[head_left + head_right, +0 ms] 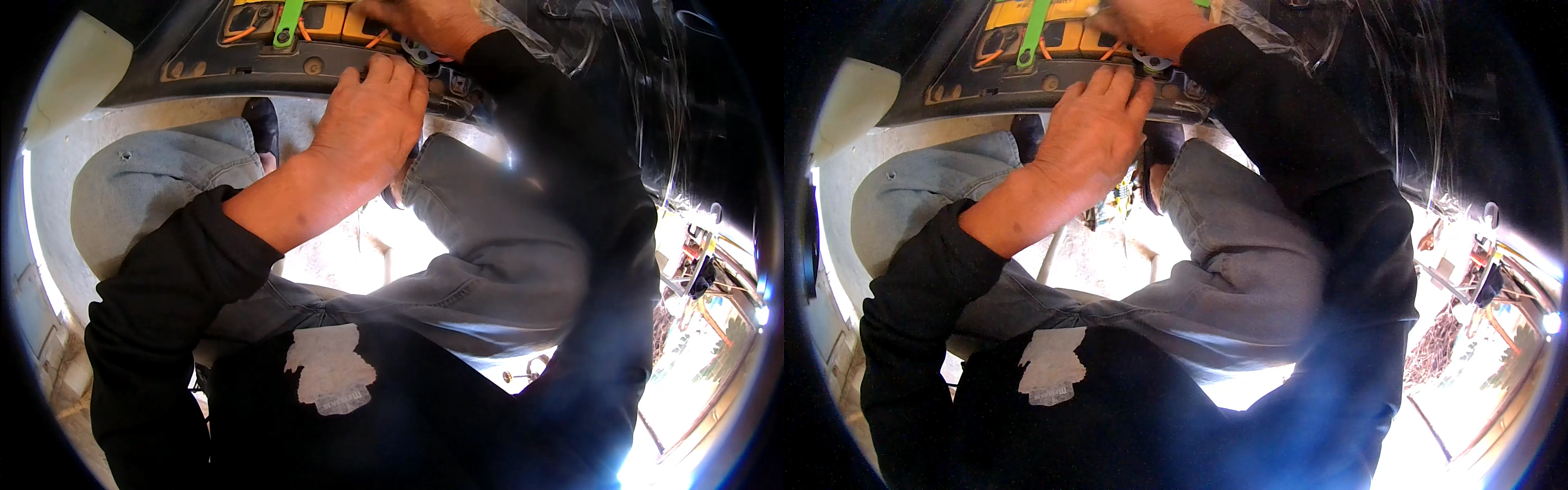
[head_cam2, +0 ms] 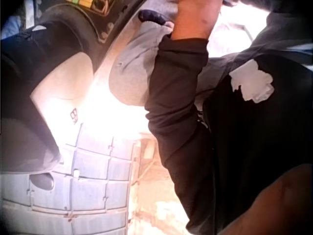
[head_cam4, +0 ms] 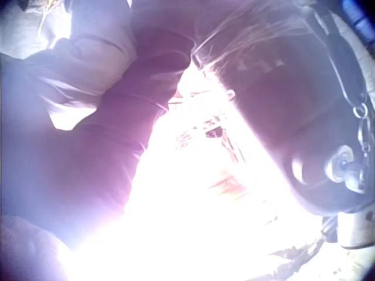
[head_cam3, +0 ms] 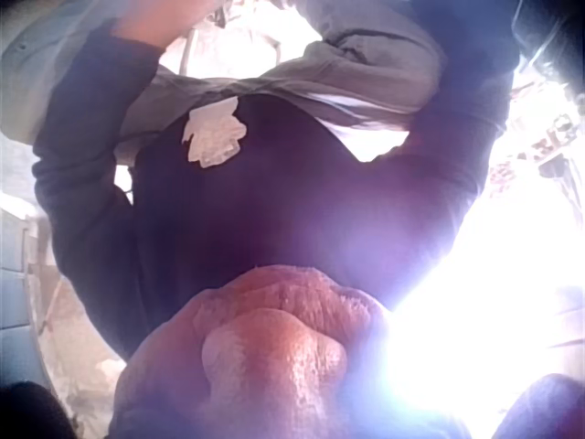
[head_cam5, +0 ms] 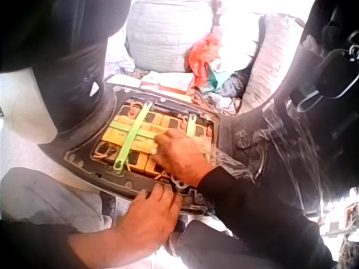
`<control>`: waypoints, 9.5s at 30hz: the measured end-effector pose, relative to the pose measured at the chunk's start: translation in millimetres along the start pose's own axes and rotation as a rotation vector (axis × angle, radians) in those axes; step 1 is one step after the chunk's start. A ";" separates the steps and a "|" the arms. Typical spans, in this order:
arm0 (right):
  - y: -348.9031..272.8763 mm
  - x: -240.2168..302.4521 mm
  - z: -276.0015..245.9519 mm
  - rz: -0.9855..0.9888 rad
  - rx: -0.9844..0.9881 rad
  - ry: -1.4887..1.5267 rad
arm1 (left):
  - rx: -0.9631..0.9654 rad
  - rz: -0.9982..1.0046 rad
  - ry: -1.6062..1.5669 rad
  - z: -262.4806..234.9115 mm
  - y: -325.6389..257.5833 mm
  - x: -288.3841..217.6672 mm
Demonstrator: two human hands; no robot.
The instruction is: The person uses a wrench to tighten the nuts on the terminals of a scooter battery pack. They systematically move from one terminal to the next, ensuring each connection is secure.
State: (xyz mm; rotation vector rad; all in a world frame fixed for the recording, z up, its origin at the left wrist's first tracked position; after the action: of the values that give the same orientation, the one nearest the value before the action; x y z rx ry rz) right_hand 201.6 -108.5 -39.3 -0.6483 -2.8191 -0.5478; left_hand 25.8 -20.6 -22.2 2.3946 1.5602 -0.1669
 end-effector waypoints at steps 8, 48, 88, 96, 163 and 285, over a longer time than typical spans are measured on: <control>14.4 24.4 -16.0 -0.249 0.143 0.070 | 0.002 0.017 0.042 -3.5 -0.6 -2.2; -19.6 -18.9 -33.5 0.412 -0.140 -0.065 | -0.007 0.027 0.107 -0.1 2.0 -2.8; -46.4 -12.3 -34.6 0.578 -0.066 -0.260 | 0.038 -0.041 0.127 -0.8 5.3 -4.1; -42.6 -7.4 -45.9 0.635 -0.010 -0.183 | 0.041 -0.046 0.160 -0.5 5.0 -4.6; 23.1 19.7 -32.7 -0.184 -0.060 -0.034 | 0.053 -0.039 0.199 4.6 4.0 -6.0; -74.6 146.2 -179.9 0.521 -0.464 0.189 | 0.254 -0.800 -2.095 -55.5 27.4 -26.0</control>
State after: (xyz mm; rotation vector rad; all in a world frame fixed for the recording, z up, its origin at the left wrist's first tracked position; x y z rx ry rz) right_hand 57.6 -186.4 140.9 -1.2819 -2.2187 -1.0885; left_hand 37.1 -37.5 41.8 0.3715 0.9421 -2.0628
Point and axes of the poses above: each hand's wrist, its own y-axis towards the middle knuckle, its own z-axis out of the palm, x = y × z, the point moved 1 cm from there along y, towards the middle knuckle, and after that the axes turned 3 degrees about -y, right-handed, at the moved point
